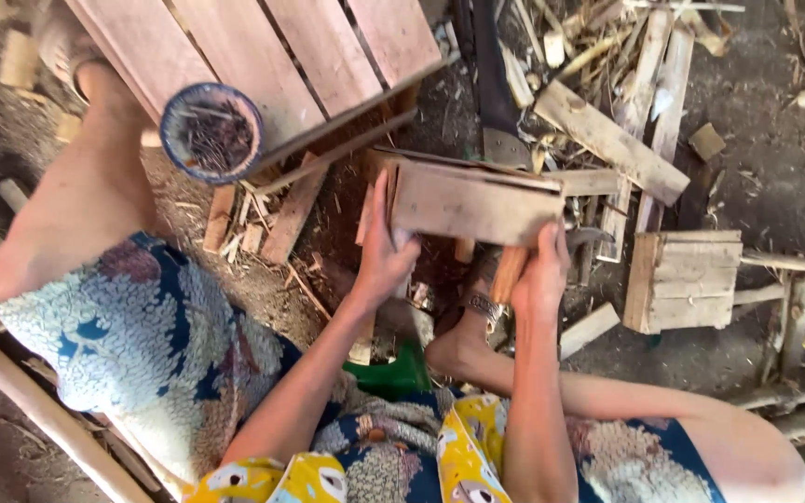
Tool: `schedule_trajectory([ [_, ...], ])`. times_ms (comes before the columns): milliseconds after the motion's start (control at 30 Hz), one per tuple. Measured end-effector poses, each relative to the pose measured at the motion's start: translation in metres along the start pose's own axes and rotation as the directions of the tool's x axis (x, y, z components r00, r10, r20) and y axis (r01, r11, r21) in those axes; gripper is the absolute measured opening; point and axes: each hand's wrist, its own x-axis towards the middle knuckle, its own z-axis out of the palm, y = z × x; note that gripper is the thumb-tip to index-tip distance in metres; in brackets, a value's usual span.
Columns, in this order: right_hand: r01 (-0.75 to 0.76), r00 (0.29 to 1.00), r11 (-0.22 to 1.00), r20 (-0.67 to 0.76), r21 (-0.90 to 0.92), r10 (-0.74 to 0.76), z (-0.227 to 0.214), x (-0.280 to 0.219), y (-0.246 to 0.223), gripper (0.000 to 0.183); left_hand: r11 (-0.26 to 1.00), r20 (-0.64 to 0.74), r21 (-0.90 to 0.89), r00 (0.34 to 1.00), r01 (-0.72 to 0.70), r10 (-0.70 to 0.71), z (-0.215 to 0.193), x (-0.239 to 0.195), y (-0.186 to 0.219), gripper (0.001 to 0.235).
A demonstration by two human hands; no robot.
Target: The person assembles a small wooden frame by hammering nails into the joints of wooden planks. They pick up nails from a small bowl, position the planks, and use a hammer to secure the structure, occasionally adjusting the pieces to ensure alignment.
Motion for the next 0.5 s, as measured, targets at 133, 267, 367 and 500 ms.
schedule_trajectory([
  [133,0.159,0.987,0.984,0.008,-0.081,-0.159,0.017,-0.039,-0.032,0.038,0.983,0.058,-0.181,0.998,0.001,0.010,-0.012,-0.012,0.031,0.104],
  [267,0.372,0.928,0.872,0.119,-0.317,-0.352,0.000,-0.051,0.000,0.043,0.996,-0.017,0.062,0.998,0.058,-0.057,-0.029,-0.020,0.011,0.102],
  [367,0.425,0.904,0.867,0.172,-0.261,-0.392,0.013,-0.067,0.004,0.047,0.835,-0.040,0.542,0.989,-0.099,0.143,-0.045,-0.025,0.042,0.099],
  [500,0.406,0.905,0.852,0.277,-0.331,-0.324,0.027,-0.077,-0.003,0.057,0.398,0.436,0.757,0.855,-0.518,0.281,-0.023,-0.013,0.026,0.107],
])
